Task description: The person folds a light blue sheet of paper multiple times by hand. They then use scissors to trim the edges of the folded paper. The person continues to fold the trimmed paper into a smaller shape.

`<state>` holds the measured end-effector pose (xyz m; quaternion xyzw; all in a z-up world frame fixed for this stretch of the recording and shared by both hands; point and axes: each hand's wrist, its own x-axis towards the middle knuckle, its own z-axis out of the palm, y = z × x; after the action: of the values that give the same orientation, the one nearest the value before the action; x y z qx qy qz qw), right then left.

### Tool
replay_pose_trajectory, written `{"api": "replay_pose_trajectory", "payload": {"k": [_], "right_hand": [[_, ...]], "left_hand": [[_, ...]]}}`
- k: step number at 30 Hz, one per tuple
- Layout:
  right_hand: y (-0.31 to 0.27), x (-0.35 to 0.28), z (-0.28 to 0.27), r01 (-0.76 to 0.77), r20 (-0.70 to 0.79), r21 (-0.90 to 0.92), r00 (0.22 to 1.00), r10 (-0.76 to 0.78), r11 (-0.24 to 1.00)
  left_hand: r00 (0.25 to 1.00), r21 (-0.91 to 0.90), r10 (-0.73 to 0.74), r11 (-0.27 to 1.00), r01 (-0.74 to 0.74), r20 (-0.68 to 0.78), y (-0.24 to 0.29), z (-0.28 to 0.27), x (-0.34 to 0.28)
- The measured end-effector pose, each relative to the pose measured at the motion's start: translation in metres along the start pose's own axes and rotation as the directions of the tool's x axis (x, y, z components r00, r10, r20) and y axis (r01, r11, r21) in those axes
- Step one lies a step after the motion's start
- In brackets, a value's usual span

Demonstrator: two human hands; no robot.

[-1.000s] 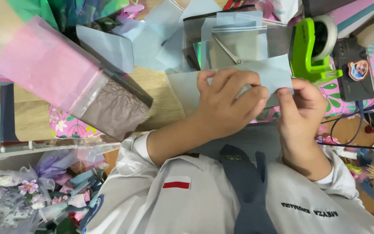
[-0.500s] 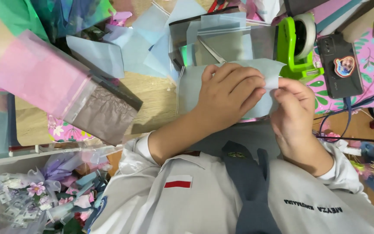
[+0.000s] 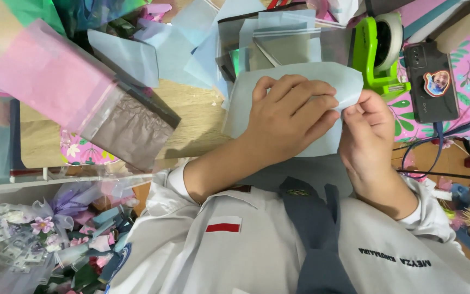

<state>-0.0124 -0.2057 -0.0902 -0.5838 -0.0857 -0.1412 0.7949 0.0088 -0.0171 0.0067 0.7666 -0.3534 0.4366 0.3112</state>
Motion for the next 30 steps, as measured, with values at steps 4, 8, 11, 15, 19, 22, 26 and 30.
{"api": "replay_pose_trajectory", "payload": {"k": [4, 8, 11, 15, 19, 22, 26, 30], "right_hand": [[-0.004, -0.002, 0.007, 0.009, 0.017, 0.001, 1.000, -0.009, 1.000], [-0.009, -0.002, 0.012, -0.023, 0.043, 0.087, 0.999, 0.020, 0.996], [-0.004, -0.003, 0.014, 0.001, 0.038, 0.082, 0.999, -0.004, 0.997], [0.017, -0.002, -0.004, 0.051, -0.005, 0.028, 0.999, -0.051, 0.998], [0.017, -0.004, 0.001, 0.062, -0.055, 0.062, 0.997, -0.059, 0.996], [0.026, -0.005, -0.006, 0.134, -0.057, -0.077, 0.989, -0.138, 0.988], [0.024, -0.006, -0.007, 0.254, 0.016, -0.199, 0.967, -0.256, 0.946], [-0.025, -0.005, 0.013, 0.318, 0.200, -0.612, 0.948, -0.247, 0.724]], "left_hand": [[0.999, 0.015, -0.036, 0.999, 0.036, -0.007, 0.001, 0.004, -0.005], [0.999, 0.029, 0.027, 0.999, -0.026, -0.036, -0.002, 0.013, -0.011], [0.997, 0.057, 0.061, 0.997, -0.058, -0.053, -0.005, 0.019, -0.013], [0.994, 0.070, 0.070, 0.995, -0.064, -0.081, -0.005, 0.021, -0.009], [0.998, 0.056, 0.041, 0.998, -0.038, -0.049, -0.006, 0.017, -0.011], [0.998, -0.113, -0.067, 0.991, 0.065, -0.006, -0.006, 0.018, -0.020], [0.991, -0.160, -0.133, 0.978, 0.137, 0.032, -0.007, 0.020, -0.027], [0.972, -0.038, -0.217, 0.975, 0.221, 0.089, -0.003, 0.016, -0.029]]}}
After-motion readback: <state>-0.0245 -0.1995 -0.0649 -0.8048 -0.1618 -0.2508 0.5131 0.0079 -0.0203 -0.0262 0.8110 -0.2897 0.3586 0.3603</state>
